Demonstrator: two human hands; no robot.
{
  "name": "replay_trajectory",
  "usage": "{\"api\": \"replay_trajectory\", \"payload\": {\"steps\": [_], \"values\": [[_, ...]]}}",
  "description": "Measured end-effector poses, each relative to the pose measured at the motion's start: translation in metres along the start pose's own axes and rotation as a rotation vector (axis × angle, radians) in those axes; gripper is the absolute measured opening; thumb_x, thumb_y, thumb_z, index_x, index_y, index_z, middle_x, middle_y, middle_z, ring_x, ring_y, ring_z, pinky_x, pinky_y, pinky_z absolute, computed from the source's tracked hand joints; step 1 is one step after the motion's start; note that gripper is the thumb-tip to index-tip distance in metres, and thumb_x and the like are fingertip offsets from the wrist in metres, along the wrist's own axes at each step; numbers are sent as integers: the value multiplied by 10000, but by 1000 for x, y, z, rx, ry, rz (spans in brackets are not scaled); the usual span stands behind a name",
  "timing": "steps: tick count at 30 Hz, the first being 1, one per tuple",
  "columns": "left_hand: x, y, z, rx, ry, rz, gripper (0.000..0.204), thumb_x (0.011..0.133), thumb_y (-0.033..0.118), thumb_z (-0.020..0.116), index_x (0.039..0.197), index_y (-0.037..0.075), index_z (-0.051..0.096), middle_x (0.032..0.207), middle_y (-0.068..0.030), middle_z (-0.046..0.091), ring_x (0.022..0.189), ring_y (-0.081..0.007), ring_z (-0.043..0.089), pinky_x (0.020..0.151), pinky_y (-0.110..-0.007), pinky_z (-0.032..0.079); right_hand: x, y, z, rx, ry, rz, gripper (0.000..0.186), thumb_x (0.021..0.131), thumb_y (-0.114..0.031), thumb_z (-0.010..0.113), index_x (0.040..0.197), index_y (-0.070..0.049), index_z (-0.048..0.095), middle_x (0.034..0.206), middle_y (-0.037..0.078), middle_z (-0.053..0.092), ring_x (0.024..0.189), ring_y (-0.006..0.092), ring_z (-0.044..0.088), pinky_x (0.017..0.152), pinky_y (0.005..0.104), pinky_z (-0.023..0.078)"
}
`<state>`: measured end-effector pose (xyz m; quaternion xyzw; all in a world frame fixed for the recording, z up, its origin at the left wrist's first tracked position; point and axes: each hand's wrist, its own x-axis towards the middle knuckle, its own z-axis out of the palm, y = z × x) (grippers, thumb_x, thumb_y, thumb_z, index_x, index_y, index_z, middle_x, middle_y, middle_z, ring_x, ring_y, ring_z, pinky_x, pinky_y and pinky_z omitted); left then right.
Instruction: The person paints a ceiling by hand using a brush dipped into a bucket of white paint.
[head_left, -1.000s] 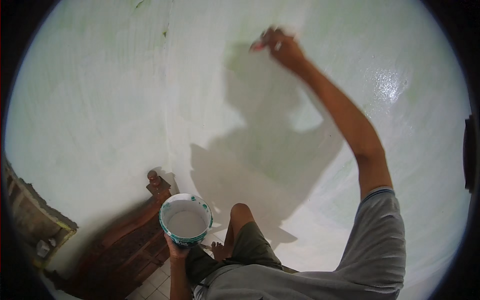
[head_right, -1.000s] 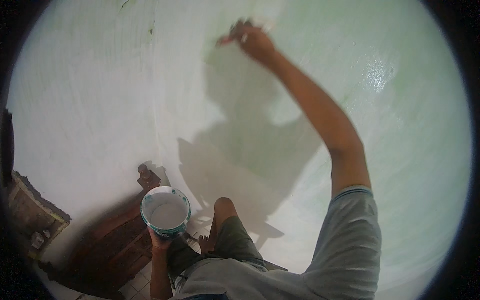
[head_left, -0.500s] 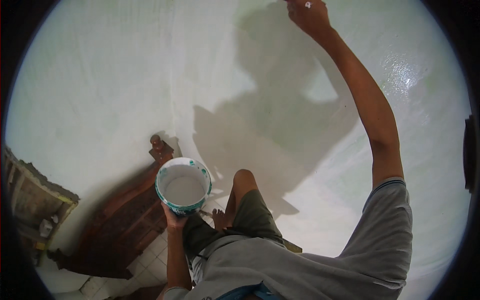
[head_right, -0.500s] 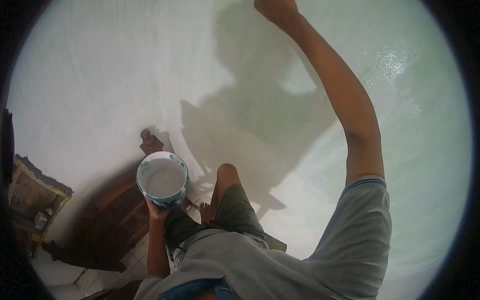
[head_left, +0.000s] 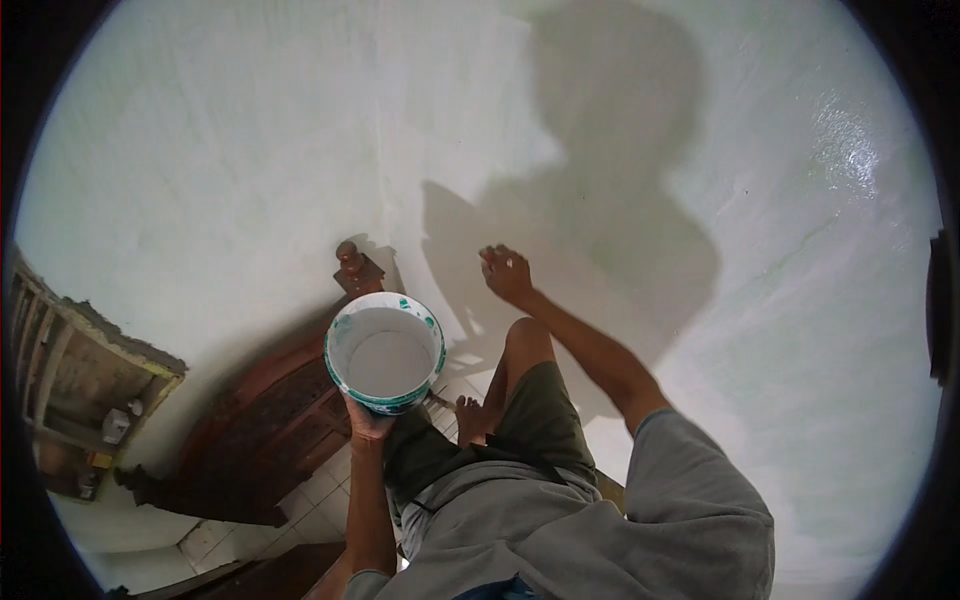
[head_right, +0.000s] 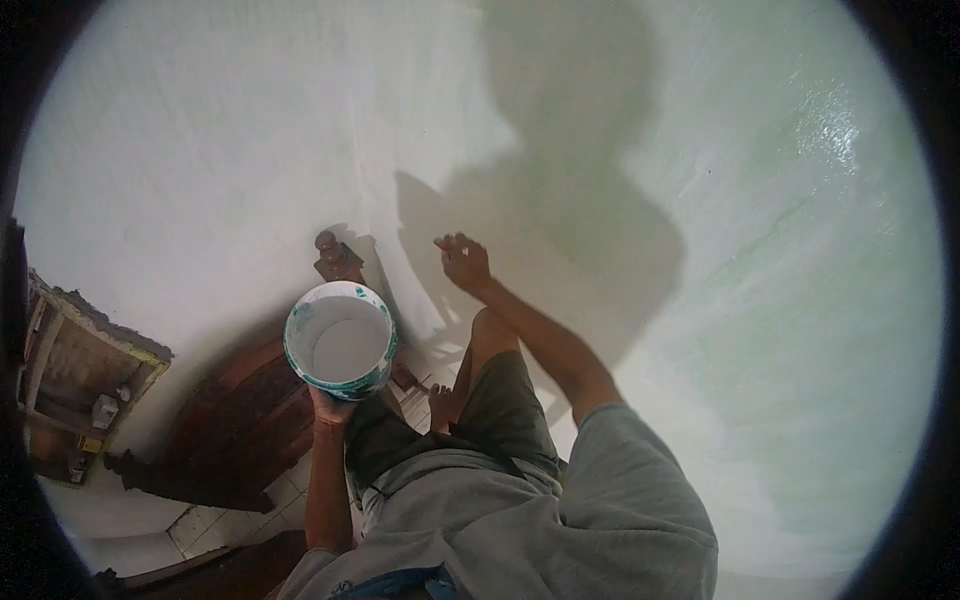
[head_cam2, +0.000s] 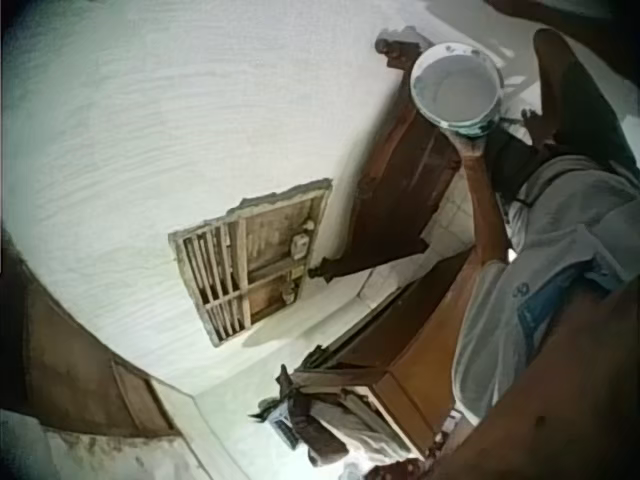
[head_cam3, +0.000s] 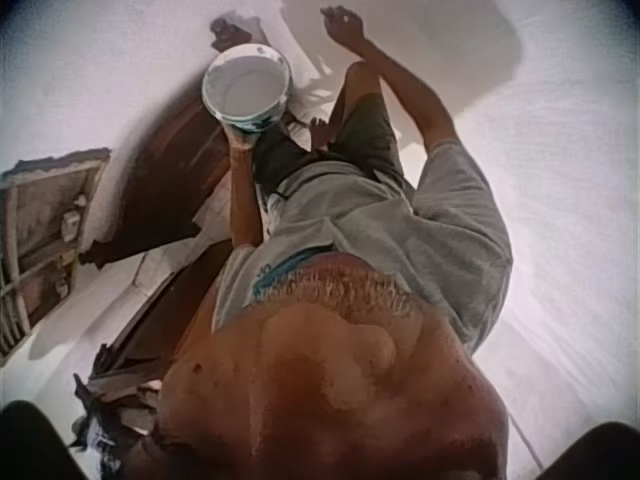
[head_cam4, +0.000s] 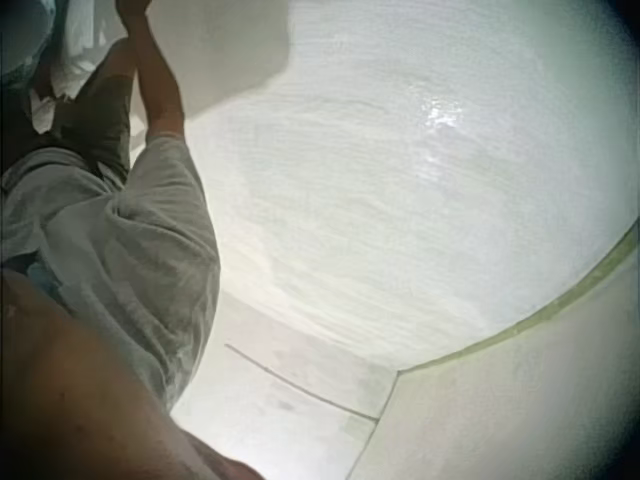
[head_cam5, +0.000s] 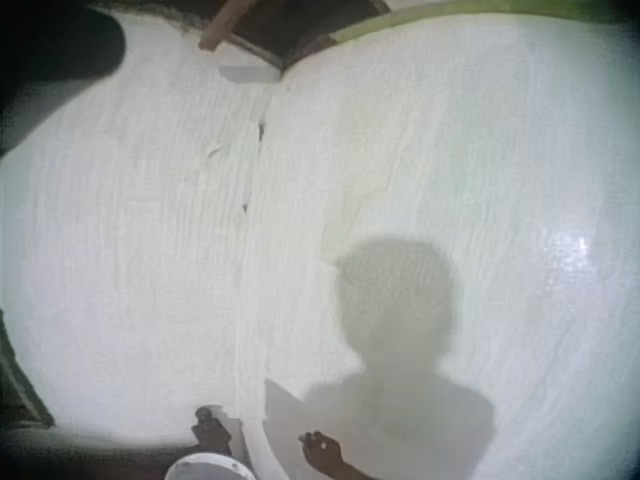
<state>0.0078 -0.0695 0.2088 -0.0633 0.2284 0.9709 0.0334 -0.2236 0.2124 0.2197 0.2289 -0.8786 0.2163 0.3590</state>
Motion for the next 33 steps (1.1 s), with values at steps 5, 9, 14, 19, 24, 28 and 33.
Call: {"api": "replay_trajectory", "payload": {"steps": [5,9,14,19,24,28,33], "values": [[-3,0,1,17,94,-39,631,861,532,447,1310,90,425,1319,-101,460,1206,-304,432,1017,-509,331,-91,-49,19,423,-201,658,274,769,-266,616,814,4,596,727,209,616,710,369,614,661,440,488],[-1,-6,16,18,113,-110,642,847,545,460,1303,93,436,1322,-110,457,1207,-323,426,1010,-530,325,-165,-61,33,531,-241,800,267,767,-265,624,827,-6,618,751,190,631,727,335,629,669,406,487],[-12,5,1,99,201,-68,653,826,566,475,1299,116,445,1316,-118,464,1211,-342,415,1007,-550,313,-168,-98,13,680,-196,604,264,762,-292,636,814,-33,629,796,156,637,720,319,621,657,395,481],[-8,6,13,160,161,-88,632,841,542,470,1300,109,446,1317,-120,464,1210,-341,416,1010,-542,313,-178,-92,22,580,-350,477,260,816,-288,580,982,-89,605,881,124,625,837,307,601,720,410,482],[-3,10,0,253,100,-148,608,845,510,478,1287,94,462,1320,-124,462,1217,-340,410,1007,-529,317,-180,-87,33,522,-257,427,238,836,-253,546,1028,-126,608,918,114,613,886,301,588,729,430,484],[-14,13,-4,206,91,-146,573,839,468,511,1263,84,487,1297,-139,484,1213,-352,420,999,-549,310,-175,-99,23,479,-440,390,319,809,-233,557,1122,-187,605,873,102,607,862,301,594,742,424,493],[1,11,3,211,110,-171,572,828,449,536,1253,70,495,1293,-140,488,1209,-352,423,1015,-538,300,-180,-88,31,510,-362,511,328,789,-228,570,1113,-234,617,862,90,602,855,292,599,746,423,499]]}}
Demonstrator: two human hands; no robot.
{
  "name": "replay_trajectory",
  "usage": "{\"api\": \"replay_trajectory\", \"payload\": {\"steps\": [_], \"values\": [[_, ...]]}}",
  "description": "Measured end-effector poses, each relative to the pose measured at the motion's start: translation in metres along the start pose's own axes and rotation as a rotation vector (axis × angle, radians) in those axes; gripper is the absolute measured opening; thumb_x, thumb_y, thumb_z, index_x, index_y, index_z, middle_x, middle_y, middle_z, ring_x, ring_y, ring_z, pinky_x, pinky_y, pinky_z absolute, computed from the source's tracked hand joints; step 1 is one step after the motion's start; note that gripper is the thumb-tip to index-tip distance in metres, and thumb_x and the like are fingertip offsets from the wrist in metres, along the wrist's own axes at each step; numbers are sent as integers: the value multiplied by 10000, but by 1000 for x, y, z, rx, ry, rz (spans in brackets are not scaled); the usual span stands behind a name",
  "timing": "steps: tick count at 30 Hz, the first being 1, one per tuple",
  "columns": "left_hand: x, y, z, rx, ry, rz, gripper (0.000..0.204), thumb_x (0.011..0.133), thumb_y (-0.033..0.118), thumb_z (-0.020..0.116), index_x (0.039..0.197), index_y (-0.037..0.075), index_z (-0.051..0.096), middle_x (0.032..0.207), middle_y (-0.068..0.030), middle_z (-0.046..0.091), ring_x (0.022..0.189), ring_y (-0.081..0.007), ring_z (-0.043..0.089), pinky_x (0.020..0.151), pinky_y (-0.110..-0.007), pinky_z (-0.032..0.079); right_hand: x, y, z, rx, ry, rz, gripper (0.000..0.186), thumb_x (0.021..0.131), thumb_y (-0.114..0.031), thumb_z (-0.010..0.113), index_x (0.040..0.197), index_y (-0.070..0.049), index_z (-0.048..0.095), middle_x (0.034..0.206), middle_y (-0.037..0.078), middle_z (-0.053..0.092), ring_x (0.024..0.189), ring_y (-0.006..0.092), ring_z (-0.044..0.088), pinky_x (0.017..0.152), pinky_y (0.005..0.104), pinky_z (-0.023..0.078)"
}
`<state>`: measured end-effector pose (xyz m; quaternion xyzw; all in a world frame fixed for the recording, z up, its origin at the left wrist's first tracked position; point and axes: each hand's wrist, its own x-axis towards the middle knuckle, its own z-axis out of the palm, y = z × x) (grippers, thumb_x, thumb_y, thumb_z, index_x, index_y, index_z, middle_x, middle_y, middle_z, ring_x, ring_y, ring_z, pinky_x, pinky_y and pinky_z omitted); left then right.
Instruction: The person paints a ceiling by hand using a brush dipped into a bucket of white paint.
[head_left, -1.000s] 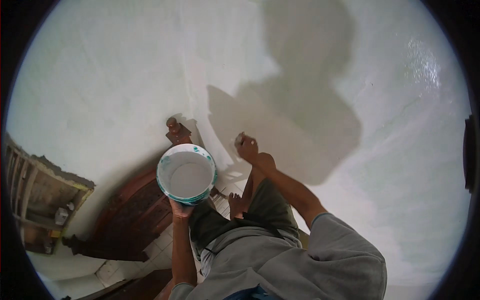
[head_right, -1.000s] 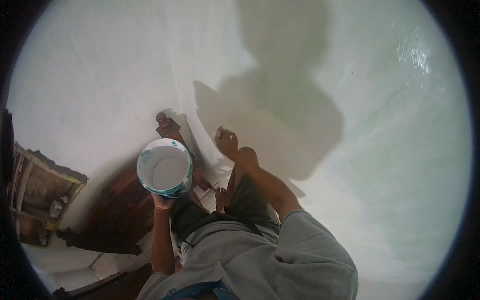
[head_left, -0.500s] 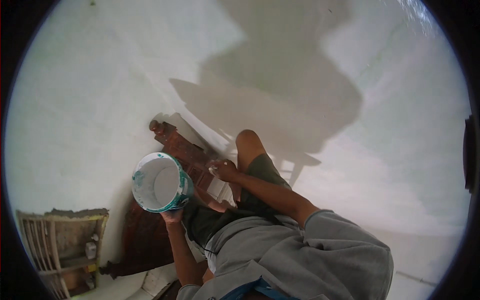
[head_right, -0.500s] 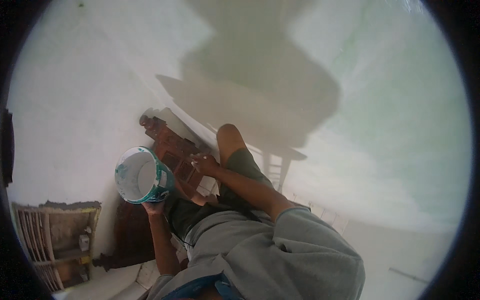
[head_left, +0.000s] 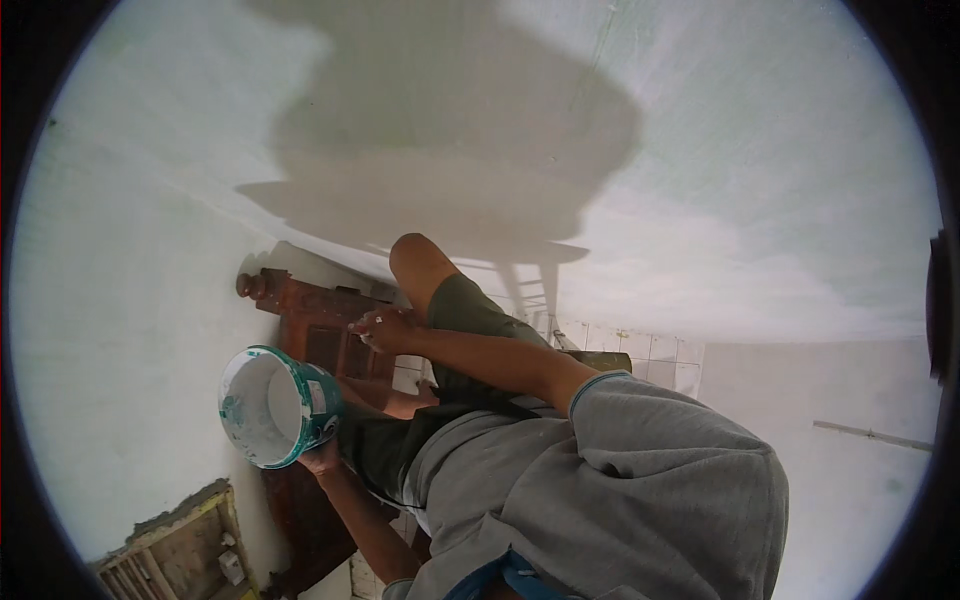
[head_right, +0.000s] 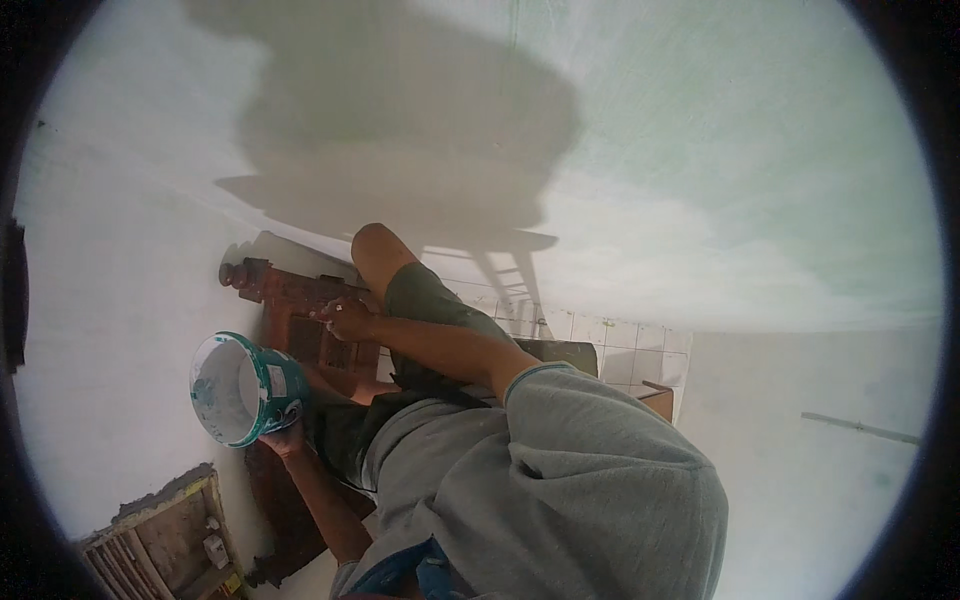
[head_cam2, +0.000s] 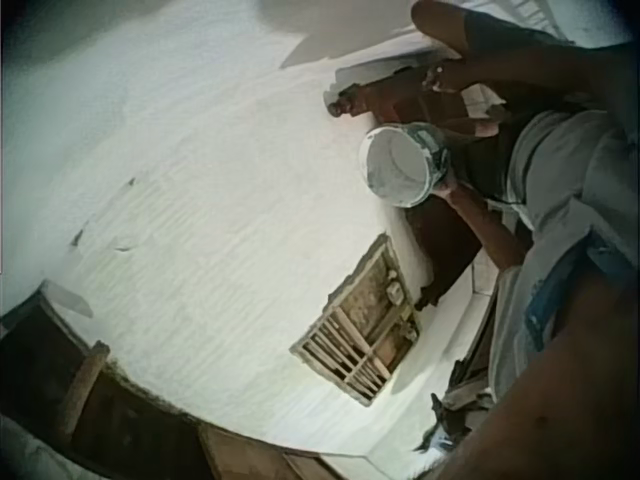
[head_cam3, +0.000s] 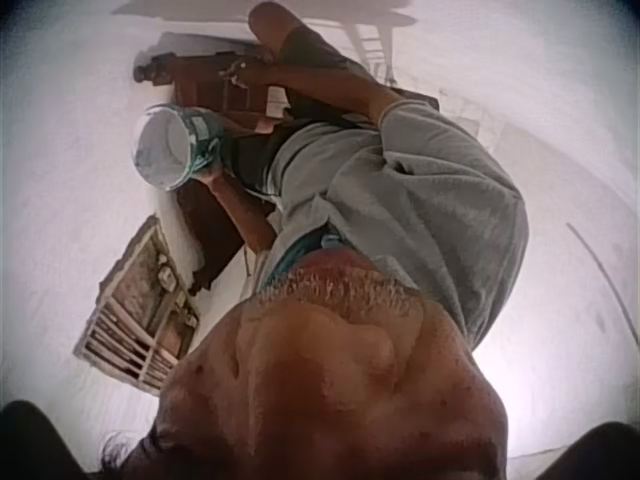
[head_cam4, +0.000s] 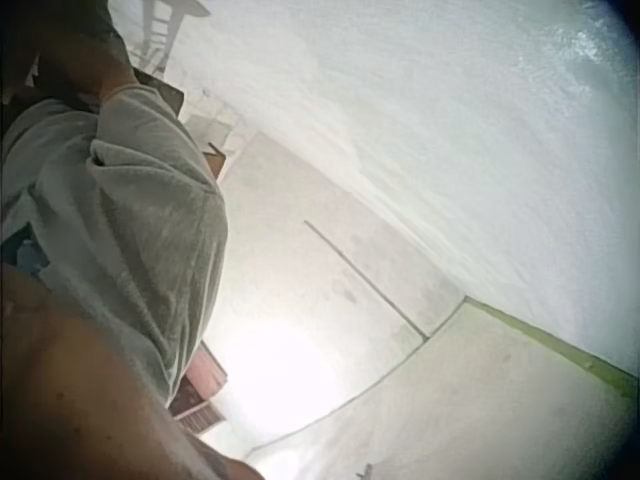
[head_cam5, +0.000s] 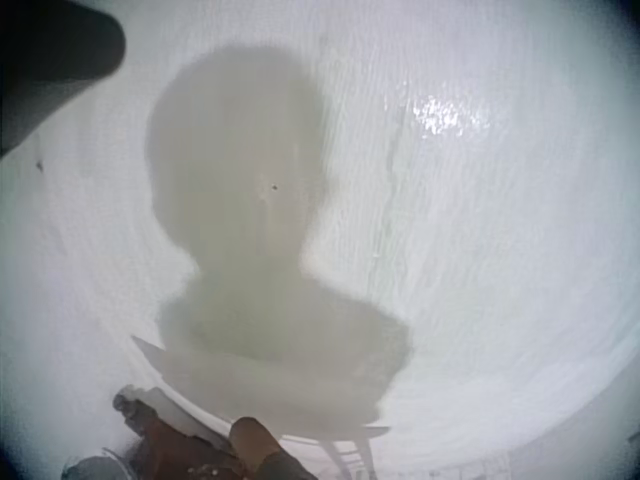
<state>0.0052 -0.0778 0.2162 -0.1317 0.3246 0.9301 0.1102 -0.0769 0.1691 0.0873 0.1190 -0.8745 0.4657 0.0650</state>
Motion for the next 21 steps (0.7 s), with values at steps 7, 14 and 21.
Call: {"api": "replay_trajectory", "payload": {"steps": [7,14,21], "values": [[-6,4,-14,41,63,40,586,813,471,544,1250,82,503,1314,-140,468,1229,-363,393,1019,-554,276,-1,-27,-23,-8,-110,15,310,779,-210,590,1087,-198,626,882,111,597,856,301,599,741,455,494],[-5,2,-23,-89,-87,28,568,886,439,442,1333,90,406,1357,-146,416,1266,-362,343,1030,-566,238,4,-10,-8,-1,-147,-97,268,776,-184,585,1036,-158,643,931,113,611,940,300,584,814,417,479],[3,9,-22,-203,-15,-6,531,913,395,427,1344,89,380,1345,-122,434,1248,-322,388,1030,-537,284,19,25,-3,-212,-265,-162,339,785,-292,581,1057,-95,632,1026,116,641,987,252,598,847,347,469]]}}
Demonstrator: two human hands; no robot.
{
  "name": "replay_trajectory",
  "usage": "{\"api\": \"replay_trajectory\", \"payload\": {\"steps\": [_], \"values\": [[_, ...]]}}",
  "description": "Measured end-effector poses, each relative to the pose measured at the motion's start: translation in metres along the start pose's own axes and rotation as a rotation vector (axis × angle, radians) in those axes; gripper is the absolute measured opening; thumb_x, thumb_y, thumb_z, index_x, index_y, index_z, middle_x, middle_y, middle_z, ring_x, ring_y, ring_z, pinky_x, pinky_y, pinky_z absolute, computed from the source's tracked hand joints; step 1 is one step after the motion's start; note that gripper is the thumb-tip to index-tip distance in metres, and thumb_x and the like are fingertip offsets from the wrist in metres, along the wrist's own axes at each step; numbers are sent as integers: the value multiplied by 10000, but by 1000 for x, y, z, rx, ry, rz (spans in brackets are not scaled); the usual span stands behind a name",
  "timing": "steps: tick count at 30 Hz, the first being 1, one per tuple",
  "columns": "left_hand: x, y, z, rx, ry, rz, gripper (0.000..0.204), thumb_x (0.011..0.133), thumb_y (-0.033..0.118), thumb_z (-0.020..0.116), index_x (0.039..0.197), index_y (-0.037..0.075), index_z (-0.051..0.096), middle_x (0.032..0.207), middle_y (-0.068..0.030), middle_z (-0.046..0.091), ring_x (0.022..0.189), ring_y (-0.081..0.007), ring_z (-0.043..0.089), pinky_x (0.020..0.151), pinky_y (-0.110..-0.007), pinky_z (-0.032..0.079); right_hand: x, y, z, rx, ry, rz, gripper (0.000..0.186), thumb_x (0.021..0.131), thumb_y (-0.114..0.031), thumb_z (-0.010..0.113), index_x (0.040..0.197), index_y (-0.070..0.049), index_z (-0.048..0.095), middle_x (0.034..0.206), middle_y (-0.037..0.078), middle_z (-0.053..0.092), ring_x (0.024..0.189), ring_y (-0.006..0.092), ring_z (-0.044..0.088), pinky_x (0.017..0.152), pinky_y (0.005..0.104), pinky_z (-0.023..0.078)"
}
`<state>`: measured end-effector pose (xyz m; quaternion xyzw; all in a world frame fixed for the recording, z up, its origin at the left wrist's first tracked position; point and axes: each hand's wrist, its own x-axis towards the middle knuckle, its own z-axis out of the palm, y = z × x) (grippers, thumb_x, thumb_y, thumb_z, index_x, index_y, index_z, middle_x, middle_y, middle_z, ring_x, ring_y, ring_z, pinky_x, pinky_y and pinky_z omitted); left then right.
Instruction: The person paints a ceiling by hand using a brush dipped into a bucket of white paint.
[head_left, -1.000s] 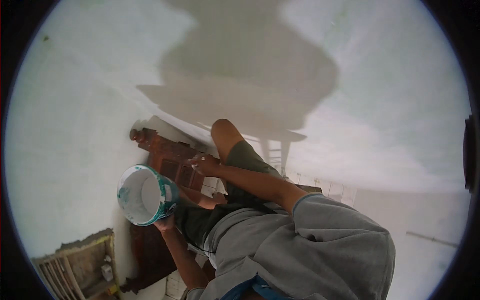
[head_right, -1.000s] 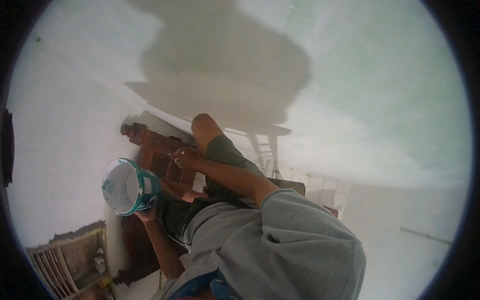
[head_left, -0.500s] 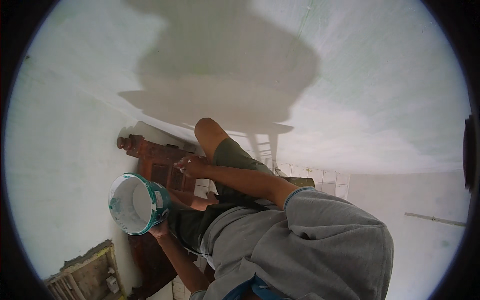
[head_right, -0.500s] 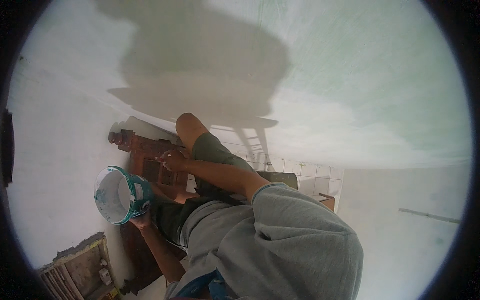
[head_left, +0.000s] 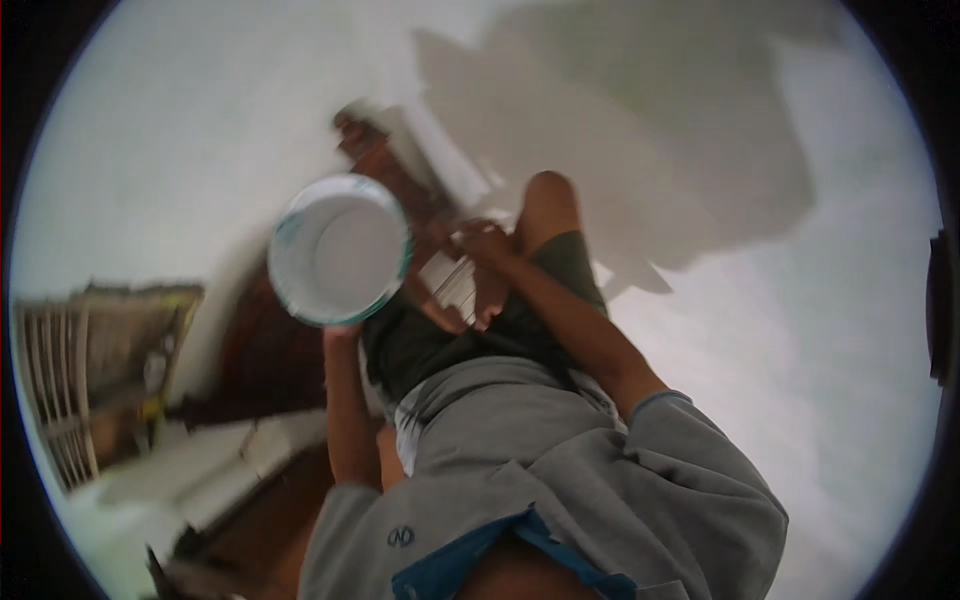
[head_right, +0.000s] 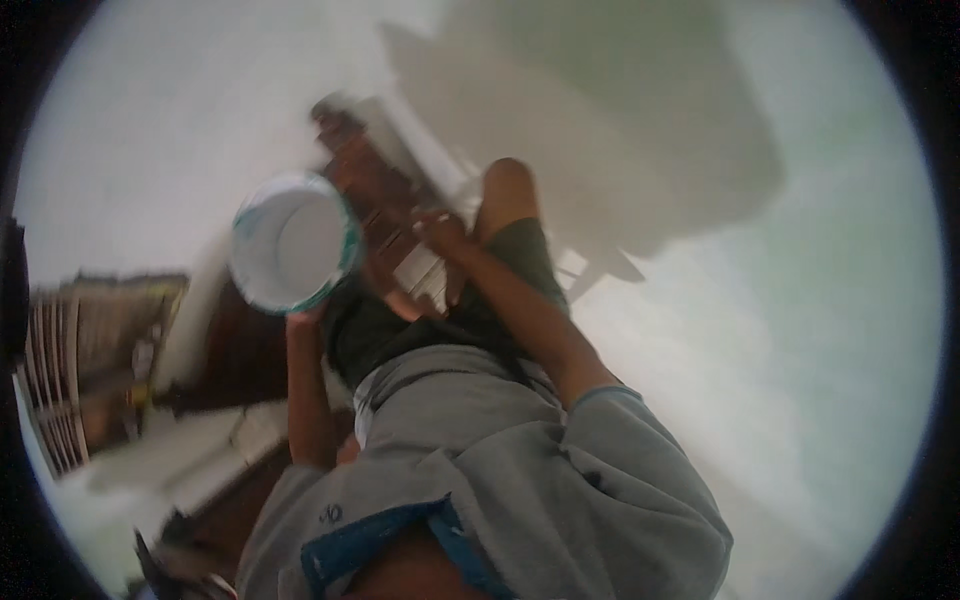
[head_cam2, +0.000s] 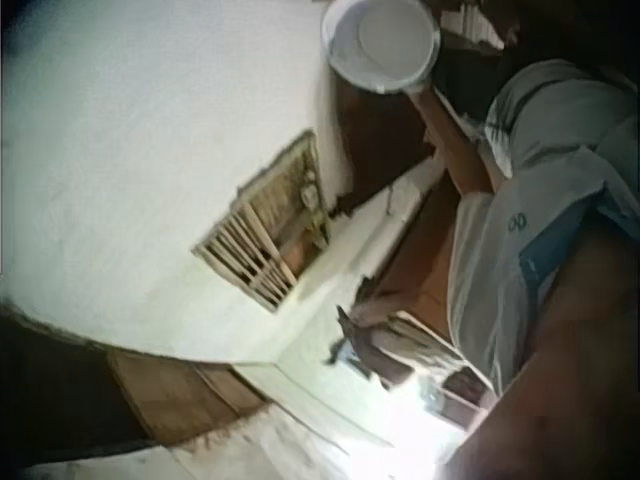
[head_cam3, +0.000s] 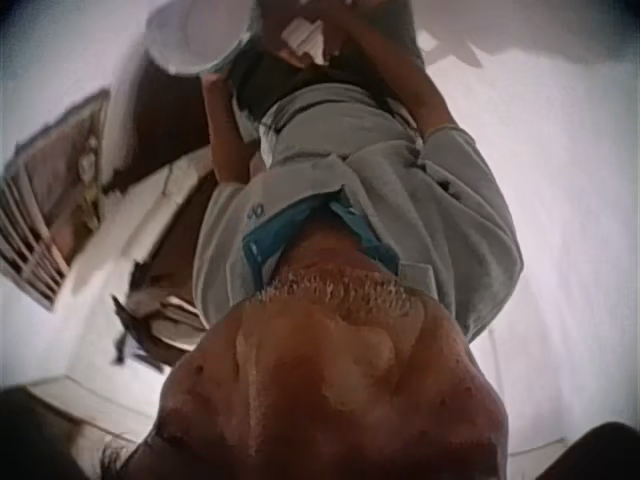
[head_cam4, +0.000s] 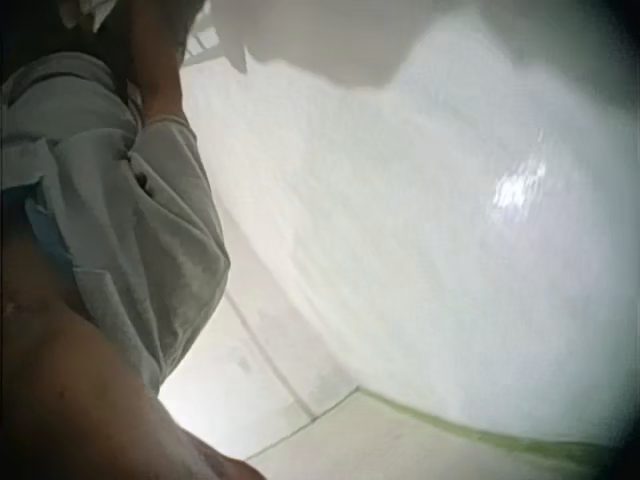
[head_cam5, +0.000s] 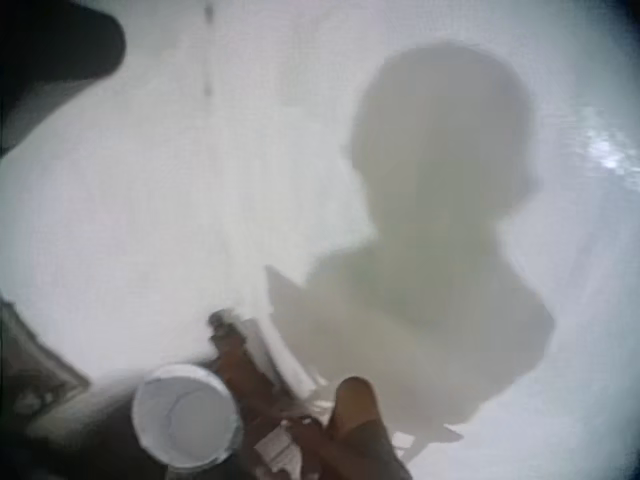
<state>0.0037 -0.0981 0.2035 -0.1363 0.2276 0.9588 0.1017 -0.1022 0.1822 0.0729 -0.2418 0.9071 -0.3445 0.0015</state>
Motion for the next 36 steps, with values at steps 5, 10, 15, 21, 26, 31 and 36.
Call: {"api": "replay_trajectory", "payload": {"steps": [5,10,15,21,26,31,36], "values": [[-22,2,6,33,27,117,529,909,393,438,1334,81,391,1333,-121,446,1237,-313,402,1028,-525,297,-2,-38,-24,237,38,161,306,776,-244,589,1014,-52,609,952,159,629,889,314,604,786,392,479],[-24,1,10,56,24,145,527,906,391,448,1324,73,402,1320,-120,459,1226,-304,417,1027,-513,309,-1,-36,-14,156,62,105,242,770,-245,607,932,-66,593,866,163,629,809,347,612,710,417,480],[-24,-2,11,55,11,155,525,902,389,458,1313,65,413,1307,-120,471,1216,-295,431,1025,-501,322,-2,-33,-12,127,96,58,238,782,-266,594,889,-54,589,836,166,624,780,359,601,705,439,476],[-26,-3,9,73,3,168,523,898,386,471,1301,55,426,1292,-119,486,1203,-284,448,1022,-487,337,-7,-17,7,105,120,-83,222,782,-280,579,826,-64,558,745,165,594,726,383,576,671,475,459],[-28,-1,23,93,-25,172,522,894,384,481,1290,47,437,1280,-118,498,1192,-275,462,1020,-475,349,-10,-35,-5,77,54,-28,203,746,-243,613,792,-59,540,725,160,581,708,368,579,638,469,451],[-26,0,43,62,-23,150,533,878,399,509,1283,57,449,1243,-103,532,1130,-241,520,963,-426,425,-9,-42,-19,40,64,-82,216,740,-246,621,813,-53,556,743,159,593,727,363,589,648,457,460],[-18,-2,34,122,-38,159,652,829,548,513,1293,95,445,1273,-89,507,1160,-240,487,989,-441,389,-9,-41,-26,112,-29,91,234,738,-248,614,858,-49,585,811,175,621,770,369,603,683,460,471]]}}
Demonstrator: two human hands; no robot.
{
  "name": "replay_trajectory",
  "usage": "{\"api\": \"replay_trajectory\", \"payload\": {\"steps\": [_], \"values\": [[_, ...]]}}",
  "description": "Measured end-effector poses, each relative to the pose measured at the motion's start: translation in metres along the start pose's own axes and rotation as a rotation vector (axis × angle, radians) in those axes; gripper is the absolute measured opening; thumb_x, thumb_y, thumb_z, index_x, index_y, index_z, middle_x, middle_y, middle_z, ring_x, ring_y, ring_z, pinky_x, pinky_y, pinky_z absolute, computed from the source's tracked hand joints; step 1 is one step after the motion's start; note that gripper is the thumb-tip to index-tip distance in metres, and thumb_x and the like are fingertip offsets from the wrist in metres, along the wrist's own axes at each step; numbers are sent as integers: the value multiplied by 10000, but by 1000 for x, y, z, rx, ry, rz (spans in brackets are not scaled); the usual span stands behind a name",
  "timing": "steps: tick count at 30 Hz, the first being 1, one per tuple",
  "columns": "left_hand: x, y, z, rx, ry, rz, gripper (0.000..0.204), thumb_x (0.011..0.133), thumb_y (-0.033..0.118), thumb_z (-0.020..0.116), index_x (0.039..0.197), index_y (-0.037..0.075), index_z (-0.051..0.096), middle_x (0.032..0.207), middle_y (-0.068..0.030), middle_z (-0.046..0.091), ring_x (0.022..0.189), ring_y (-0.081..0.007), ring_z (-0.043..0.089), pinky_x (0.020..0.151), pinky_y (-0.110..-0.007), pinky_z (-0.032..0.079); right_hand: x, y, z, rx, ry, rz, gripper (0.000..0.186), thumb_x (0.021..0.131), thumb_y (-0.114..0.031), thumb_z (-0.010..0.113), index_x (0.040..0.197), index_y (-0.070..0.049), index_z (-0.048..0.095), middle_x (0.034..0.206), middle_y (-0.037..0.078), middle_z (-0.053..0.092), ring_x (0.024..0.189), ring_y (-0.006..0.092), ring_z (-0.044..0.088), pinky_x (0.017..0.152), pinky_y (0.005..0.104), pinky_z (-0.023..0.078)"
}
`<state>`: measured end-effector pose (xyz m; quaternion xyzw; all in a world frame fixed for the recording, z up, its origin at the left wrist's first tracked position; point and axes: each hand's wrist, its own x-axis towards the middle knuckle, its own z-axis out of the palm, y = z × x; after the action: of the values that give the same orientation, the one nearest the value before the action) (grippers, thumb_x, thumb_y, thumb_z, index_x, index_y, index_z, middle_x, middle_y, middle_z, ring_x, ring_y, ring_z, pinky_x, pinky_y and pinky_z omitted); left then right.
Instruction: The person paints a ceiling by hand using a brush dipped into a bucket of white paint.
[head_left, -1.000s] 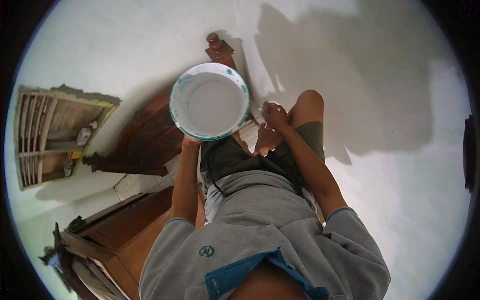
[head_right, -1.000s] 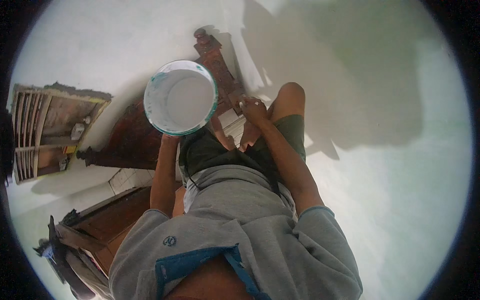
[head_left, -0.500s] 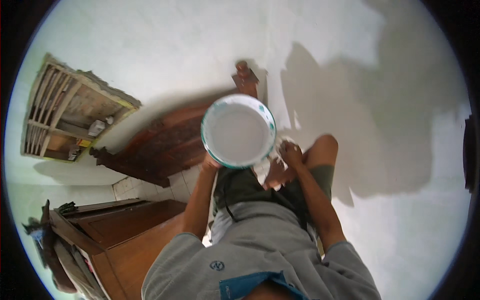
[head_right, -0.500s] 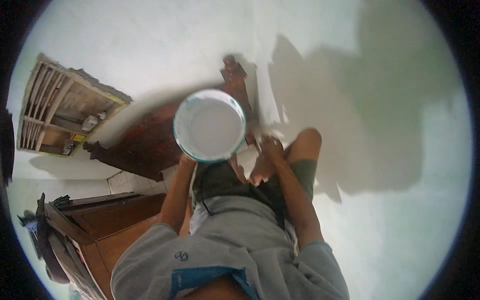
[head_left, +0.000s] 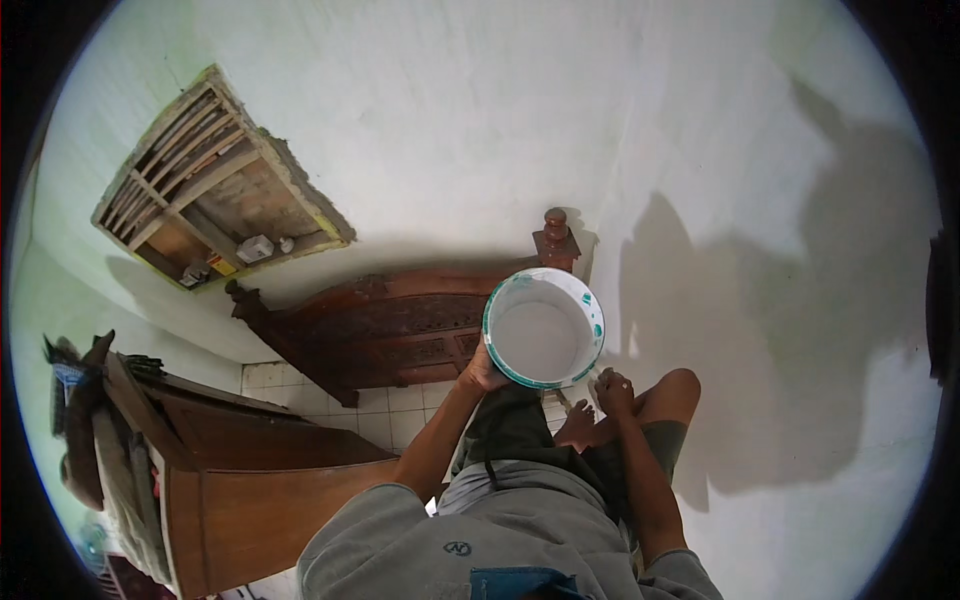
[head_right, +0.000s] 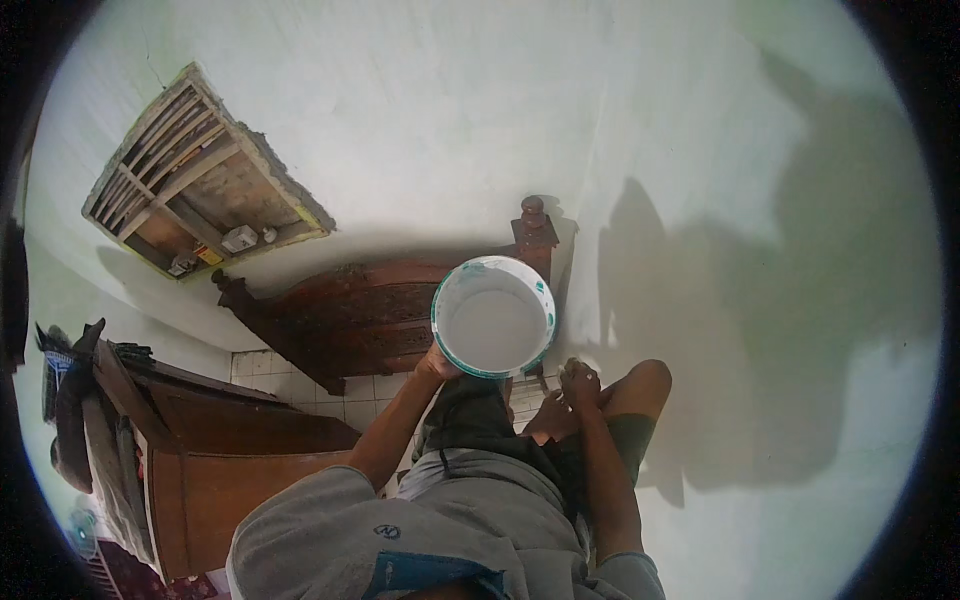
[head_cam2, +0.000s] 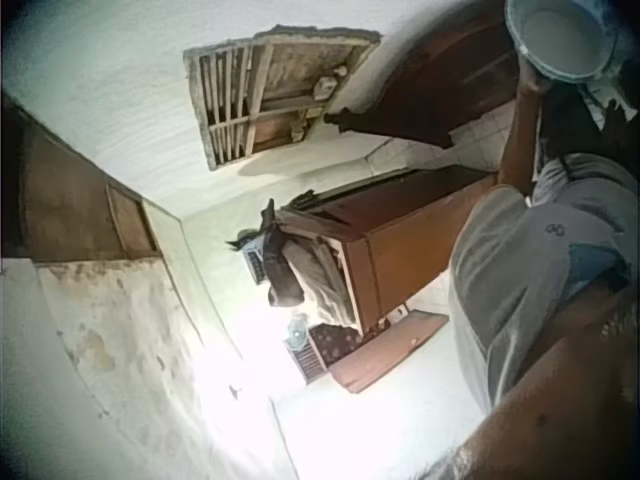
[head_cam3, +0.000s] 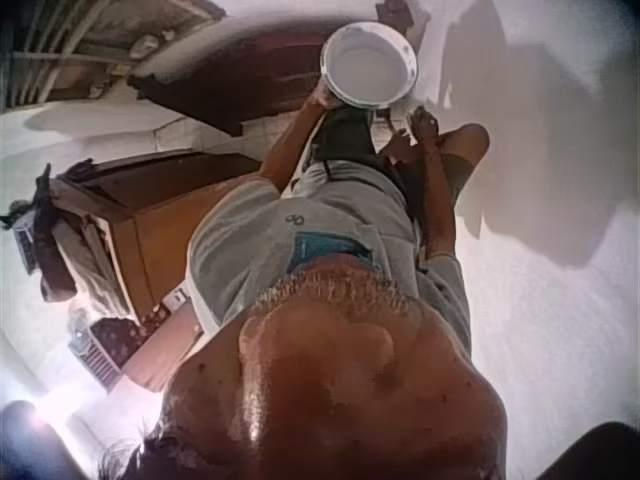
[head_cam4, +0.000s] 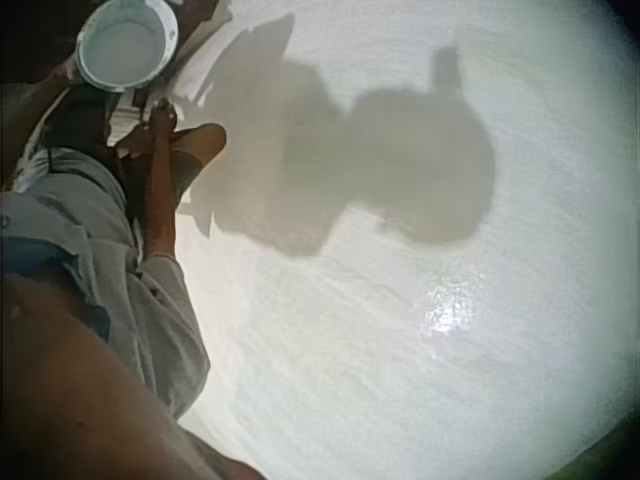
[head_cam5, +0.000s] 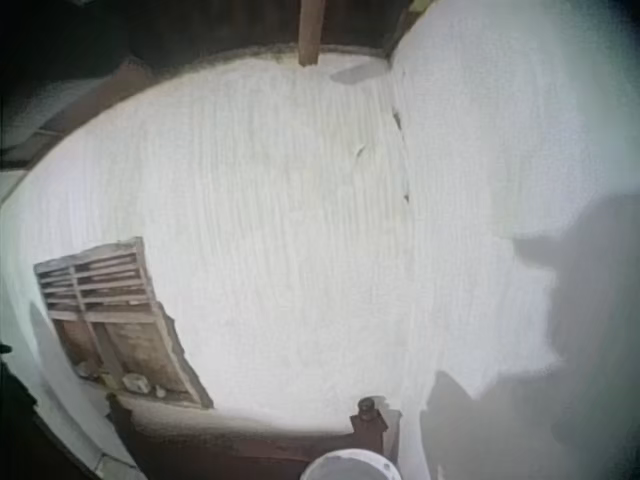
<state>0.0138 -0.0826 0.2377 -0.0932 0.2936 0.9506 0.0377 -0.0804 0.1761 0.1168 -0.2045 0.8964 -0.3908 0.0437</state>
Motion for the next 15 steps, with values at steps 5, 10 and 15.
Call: {"api": "replay_trajectory", "payload": {"steps": [5,10,15], "values": [[1,-2,-10,4,17,-37,757,781,665,484,1304,119,435,1301,-70,482,1190,-235,453,1009,-447,361,-2,3,4,-33,0,0,243,736,-249,607,848,-34,589,818,189,623,773,376,603,694,459,474],[-2,1,7,78,25,5,701,826,615,462,1300,99,435,1278,-82,503,1163,-234,482,994,-427,387,0,3,6,-37,13,-84,228,734,-231,597,831,-25,587,802,196,623,773,373,609,697,460,474],[4,3,12,59,39,-7,691,833,601,462,1301,94,433,1279,-89,502,1161,-238,487,988,-422,395,3,8,7,33,37,-47,208,729,-233,602,809,-40,592,772,187,626,755,368,615,679,467,475]]}}
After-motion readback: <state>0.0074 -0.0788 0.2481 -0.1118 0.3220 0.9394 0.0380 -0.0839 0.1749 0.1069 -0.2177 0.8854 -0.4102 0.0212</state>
